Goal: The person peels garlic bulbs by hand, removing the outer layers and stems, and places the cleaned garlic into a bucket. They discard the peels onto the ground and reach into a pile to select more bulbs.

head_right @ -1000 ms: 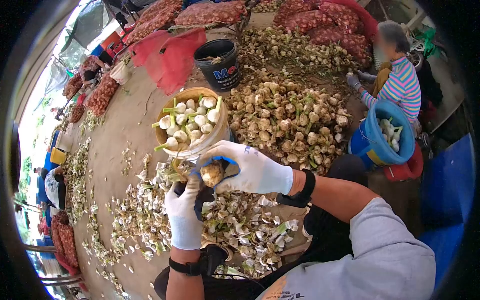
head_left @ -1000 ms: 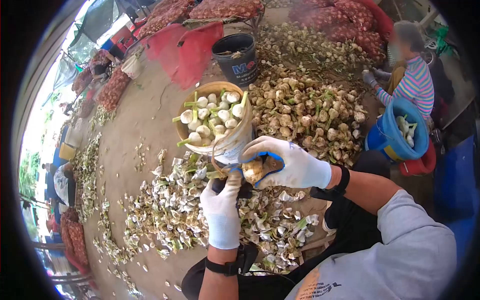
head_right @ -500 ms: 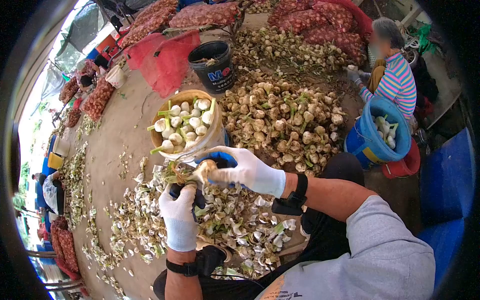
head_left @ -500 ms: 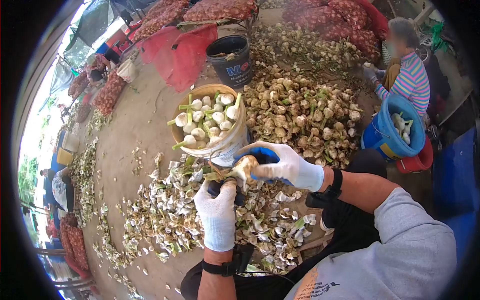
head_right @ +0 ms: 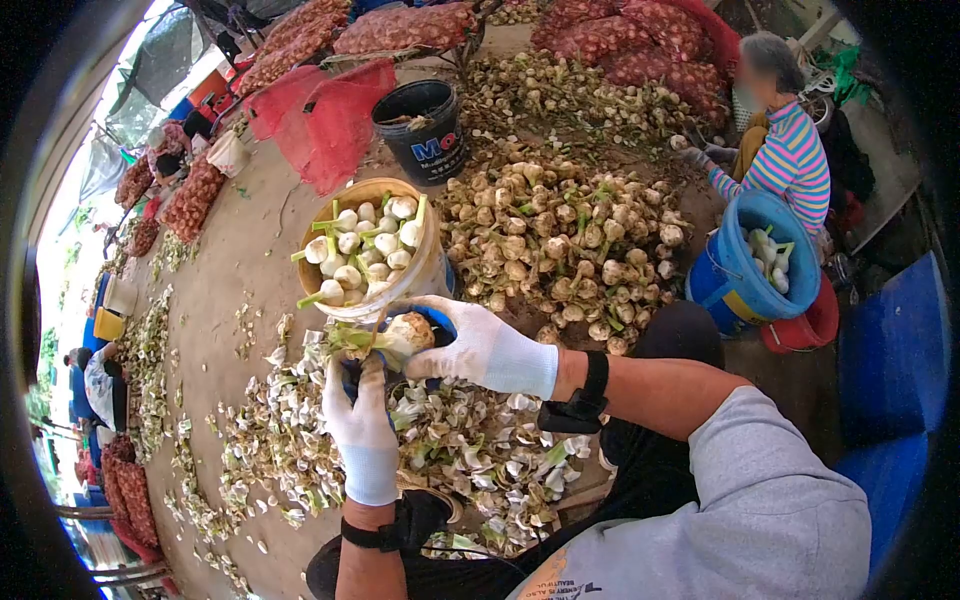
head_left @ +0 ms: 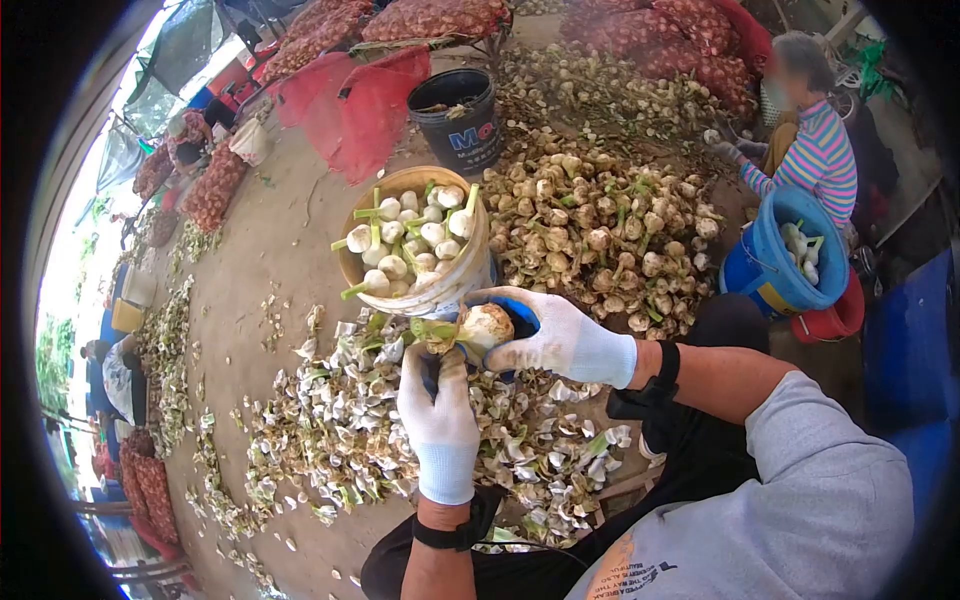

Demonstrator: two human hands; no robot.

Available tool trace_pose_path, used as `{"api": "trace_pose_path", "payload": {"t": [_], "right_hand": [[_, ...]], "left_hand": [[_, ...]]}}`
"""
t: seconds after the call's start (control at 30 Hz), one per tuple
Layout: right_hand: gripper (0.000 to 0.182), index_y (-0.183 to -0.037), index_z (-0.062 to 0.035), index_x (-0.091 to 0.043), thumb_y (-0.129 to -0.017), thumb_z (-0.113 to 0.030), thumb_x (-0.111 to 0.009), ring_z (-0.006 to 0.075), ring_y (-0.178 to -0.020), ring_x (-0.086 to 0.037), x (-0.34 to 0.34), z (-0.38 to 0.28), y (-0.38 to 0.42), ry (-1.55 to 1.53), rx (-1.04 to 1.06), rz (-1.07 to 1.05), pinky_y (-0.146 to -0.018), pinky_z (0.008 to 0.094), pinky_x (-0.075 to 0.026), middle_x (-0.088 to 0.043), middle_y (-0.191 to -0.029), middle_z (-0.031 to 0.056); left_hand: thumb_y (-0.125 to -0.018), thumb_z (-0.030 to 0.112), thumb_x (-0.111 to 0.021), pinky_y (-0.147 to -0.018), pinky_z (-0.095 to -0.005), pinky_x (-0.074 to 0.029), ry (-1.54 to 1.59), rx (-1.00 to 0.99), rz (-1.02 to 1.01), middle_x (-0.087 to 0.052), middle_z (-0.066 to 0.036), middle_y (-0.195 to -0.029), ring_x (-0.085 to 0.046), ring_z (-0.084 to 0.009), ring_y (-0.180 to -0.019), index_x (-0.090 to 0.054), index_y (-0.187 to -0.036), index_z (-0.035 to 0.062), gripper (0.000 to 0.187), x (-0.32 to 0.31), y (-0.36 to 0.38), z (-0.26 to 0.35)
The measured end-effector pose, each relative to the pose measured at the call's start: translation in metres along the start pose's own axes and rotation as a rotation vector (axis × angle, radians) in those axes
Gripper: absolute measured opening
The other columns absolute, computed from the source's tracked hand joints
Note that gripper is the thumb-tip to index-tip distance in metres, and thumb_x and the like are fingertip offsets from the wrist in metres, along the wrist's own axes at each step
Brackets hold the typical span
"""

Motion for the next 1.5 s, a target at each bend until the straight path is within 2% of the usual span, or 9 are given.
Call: {"api": "trace_pose_path", "payload": {"t": [0.17, 0.33, 0.47, 0.73, 0.83, 1.1, 1.2, 1.33, 1.5], "right_hand": [[0.068, -0.146, 0.0053, -0.048, -0.093, -0.023, -0.080, 0.0159, -0.111, -0.066, 0.013, 0.010, -0.003, -0.074, -0.082, -0.018, -0.099, 0.0342, -0.055, -0.068, -0.127, 0.0104], [0.062, -0.146, 0.0019, -0.050, -0.098, -0.027, -0.075, 0.0224, -0.093, -0.072, 0.008, 0.016, 0.002, -0.654, -0.231, -0.265, -0.077, 0.0421, -0.062, -0.069, -0.120, 0.0120], [0.056, -0.147, 0.0000, -0.050, -0.103, -0.029, -0.067, 0.0248, -0.096, -0.074, 0.007, 0.014, 0.000, -0.744, -0.219, -0.253, -0.079, 0.0411, -0.063, -0.070, -0.121, 0.0146], [0.057, -0.140, -0.0011, -0.058, -0.093, -0.023, -0.081, 0.0101, -0.101, -0.067, 0.022, 0.016, -0.016, 0.039, -0.216, 0.006, -0.088, 0.0305, -0.058, -0.073, -0.115, 0.0063], [0.054, -0.132, -0.0008, -0.064, -0.091, -0.031, -0.083, 0.0117, -0.091, -0.067, 0.031, -0.011, -0.015, 0.381, 0.038, 0.136, -0.085, 0.0288, -0.056, -0.074, -0.105, 0.0058], [0.037, -0.113, -0.0012, -0.072, -0.097, -0.034, -0.077, 0.0071, -0.083, -0.062, 0.017, -0.007, -0.013, 0.164, -0.001, 0.221, -0.075, 0.0271, -0.053, -0.073, -0.095, 0.0032], [0.033, -0.102, -0.0006, -0.074, -0.099, -0.034, -0.075, 0.0074, -0.075, -0.060, 0.037, 0.018, -0.022, 0.161, 0.057, 0.311, -0.067, 0.0280, -0.051, -0.072, -0.085, 0.0034], [0.033, -0.100, -0.0024, -0.074, -0.099, -0.035, -0.075, 0.0048, -0.067, -0.055, 0.079, -0.008, -0.027, -0.036, -0.051, 0.437, -0.058, 0.0239, -0.045, -0.068, -0.078, -0.0007], [0.023, -0.108, -0.0025, -0.074, -0.096, -0.022, -0.077, 0.0106, -0.081, -0.064, 0.056, -0.027, -0.019, 0.314, 0.208, 0.339, -0.075, 0.0295, -0.052, -0.072, -0.090, 0.0042]], "left_hand": [[-0.103, 0.008, -0.062, -0.081, -0.0242, -0.049, 0.017, 0.060, 0.065, -0.067, -0.003, -0.100, -0.059, -0.0099, -0.088, -0.063, -0.115, -0.0038, 0.017, 0.005, 0.000, -0.008], [-0.106, 0.012, -0.057, -0.087, -0.0310, -0.059, 0.667, 0.299, -0.130, -0.068, -0.010, -0.117, -0.069, -0.0177, -0.104, -0.062, -0.123, 0.0011, 0.021, 0.004, 0.000, -0.038], [-0.108, 0.012, -0.054, -0.092, -0.0352, -0.060, 0.847, 0.335, -0.043, -0.067, -0.012, -0.123, -0.069, -0.0193, -0.111, -0.060, -0.129, 0.0001, 0.024, -0.002, 0.000, -0.029], [-0.100, 0.004, -0.064, -0.081, -0.0244, -0.048, 0.041, -0.005, 0.202, -0.065, -0.002, -0.102, -0.056, -0.0088, -0.087, -0.062, -0.119, -0.0030, 0.020, 0.017, 0.013, -0.018], [-0.100, 0.002, -0.064, -0.082, -0.0267, -0.046, -0.009, 0.043, 0.237, -0.059, -0.002, -0.097, -0.052, -0.0106, -0.088, -0.060, -0.114, -0.0022, 0.015, 0.019, 0.015, -0.016], [-0.101, 0.008, -0.064, -0.084, -0.0275, -0.049, -0.299, -0.203, 0.101, -0.064, -0.005, -0.102, -0.058, -0.0125, -0.092, -0.061, -0.116, -0.0045, 0.019, 0.002, 0.025, -0.002], [-0.101, 0.010, -0.064, -0.085, -0.0276, -0.052, 0.101, 0.099, 0.181, -0.065, -0.006, -0.105, -0.062, -0.0151, -0.094, -0.061, -0.118, -0.0044, 0.023, 0.020, 0.016, -0.036], [-0.102, 0.010, -0.063, -0.083, -0.0338, -0.060, 0.460, 0.066, 0.494, -0.069, -0.013, -0.109, -0.070, -0.0207, -0.091, -0.061, -0.121, -0.0059, 0.025, 0.089, -0.012, -0.020], [-0.092, 0.005, -0.065, -0.089, -0.0469, -0.056, -0.939, -0.058, 0.234, -0.070, -0.022, -0.110, -0.071, -0.0350, -0.097, -0.061, -0.119, -0.0073, 0.030, 0.118, -0.019, -0.015]]}}
Point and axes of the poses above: each hand's wrist, its own y-axis away from the middle knuckle, its own x-axis out of the back of the hand, z = x × y, the point moved 6 cm from there along -y, towards the middle knuckle
